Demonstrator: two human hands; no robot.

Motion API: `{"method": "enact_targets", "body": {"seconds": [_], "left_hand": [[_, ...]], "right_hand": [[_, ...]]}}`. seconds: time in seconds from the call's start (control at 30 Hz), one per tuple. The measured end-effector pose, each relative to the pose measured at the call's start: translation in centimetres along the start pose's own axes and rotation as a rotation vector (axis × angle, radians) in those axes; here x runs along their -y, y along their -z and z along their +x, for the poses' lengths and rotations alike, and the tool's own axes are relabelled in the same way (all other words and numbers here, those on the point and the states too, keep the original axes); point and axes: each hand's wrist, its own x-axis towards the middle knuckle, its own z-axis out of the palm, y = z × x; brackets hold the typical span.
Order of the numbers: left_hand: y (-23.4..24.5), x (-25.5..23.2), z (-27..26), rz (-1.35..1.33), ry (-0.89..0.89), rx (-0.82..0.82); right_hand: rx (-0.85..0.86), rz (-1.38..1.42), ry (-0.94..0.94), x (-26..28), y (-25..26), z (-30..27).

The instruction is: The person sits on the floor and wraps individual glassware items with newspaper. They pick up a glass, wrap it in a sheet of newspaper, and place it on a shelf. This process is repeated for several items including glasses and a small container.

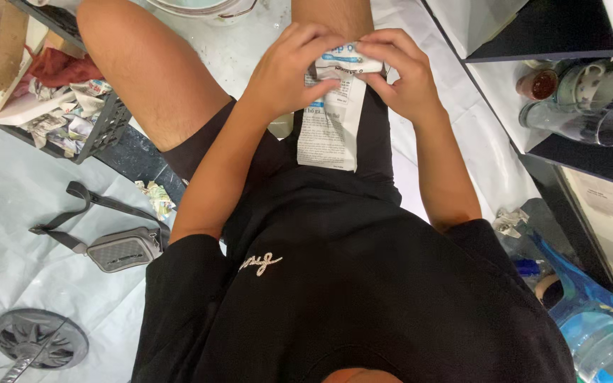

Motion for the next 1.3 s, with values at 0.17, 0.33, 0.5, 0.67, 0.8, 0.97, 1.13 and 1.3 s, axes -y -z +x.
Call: {"method": "enact_targets", "body": {"seconds": [0.17,0.33,0.5,0.67,0.8,0.97,1.13,1.3], "left_hand": [[-0.1,0.5,-0.7,-0.327,0.282,0.023],[-0.4,1.4,-0.8,-0.248,0.088,-0.053],[0.0,1.7,-1.0,-0.061,0.041,-0.031],[0.6,1.4,-0.6,-0.097,0.020,-0.018],[1.7,1.0,-0.1,-0.161,-0.066,0.020],[0.9,0.5,-0.4,-0.202,0.000,-0.010],[-0.4,0.9,-0.4,-0.118,0.045,-0.040],[-0.3,1.2,-0.3,-0.072,0.033,0.003]], "right_hand": [[-0.304,0.287,-0.162,-0.3,-1.6,-0.9],[-0.358,0.006,-0.199,-0.8,-2.5,-0.8],[-0.303,0.026,-0.182,-0.5,-3.7,-0.1],[-0.174,0.177,-0.031,-1.2,-3.7,-0.2],[-0.169,0.182,-0.001,-2.0,-3.4,-0.2],[-0.137,0.094,0.029,-2.3,-2.9,-0.7],[-0.099,0.122,0.019,-2.0,-2.5,-0.2],[0.061,0.227,-0.001,0.0,-0.3,0.5]]}}
